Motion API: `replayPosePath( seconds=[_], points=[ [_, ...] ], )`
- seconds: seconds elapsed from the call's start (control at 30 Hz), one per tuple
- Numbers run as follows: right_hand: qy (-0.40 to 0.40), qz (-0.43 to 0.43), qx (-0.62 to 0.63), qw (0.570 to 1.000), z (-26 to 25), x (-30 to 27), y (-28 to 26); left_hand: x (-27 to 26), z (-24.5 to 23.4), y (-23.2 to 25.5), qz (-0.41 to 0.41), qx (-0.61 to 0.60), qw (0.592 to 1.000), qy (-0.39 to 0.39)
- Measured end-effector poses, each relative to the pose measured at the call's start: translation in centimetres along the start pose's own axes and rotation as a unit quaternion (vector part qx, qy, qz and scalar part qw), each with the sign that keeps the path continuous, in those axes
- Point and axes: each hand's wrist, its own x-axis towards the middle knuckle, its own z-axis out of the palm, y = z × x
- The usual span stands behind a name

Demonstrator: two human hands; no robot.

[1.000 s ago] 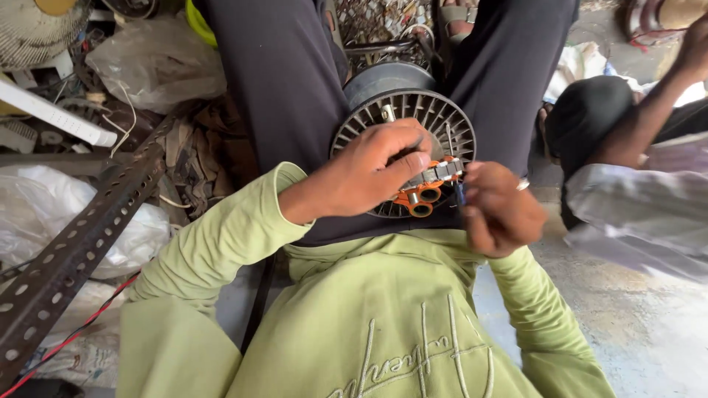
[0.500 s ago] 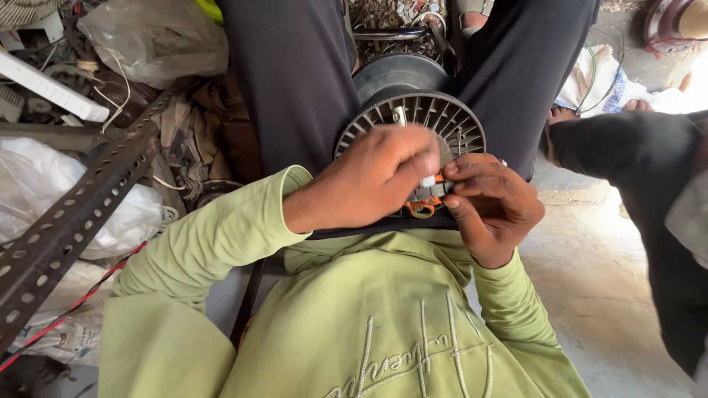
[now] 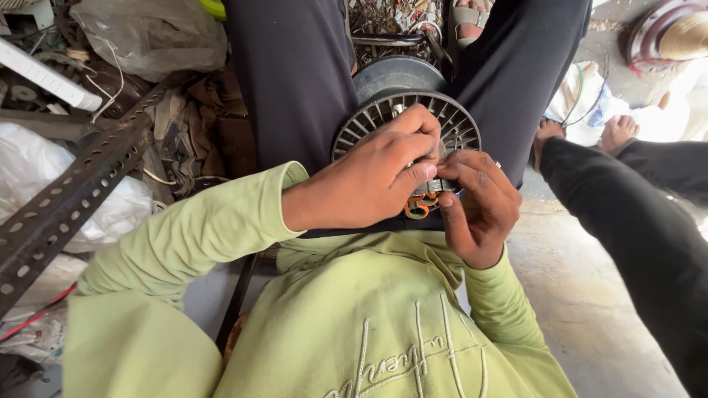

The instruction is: Replacing or repairing wires and components in a ceiling fan motor stator.

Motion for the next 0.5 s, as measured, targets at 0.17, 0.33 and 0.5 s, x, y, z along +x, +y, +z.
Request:
replayPosePath(
  seconds=[0.17, 0.33, 0.5],
  points=[
    [0.007, -0.012, 0.000, 1.000, 0.2, -0.2, 0.5, 0.0, 1.0, -1.2, 0.012, 0.022, 0.999, 0.022],
    [0.036, 0.014, 0.044, 0.998, 0.6, -0.8, 1.6, 0.7, 1.6, -2.4, 0.002, -0.017, 0.999, 0.052],
    [0.076, -0.003, 0.071, 0.995, 1.3, -1.6, 1.9, 1.6, -2.1, -4.0, 0.049, 0.043, 0.987, 0.144]
  ],
)
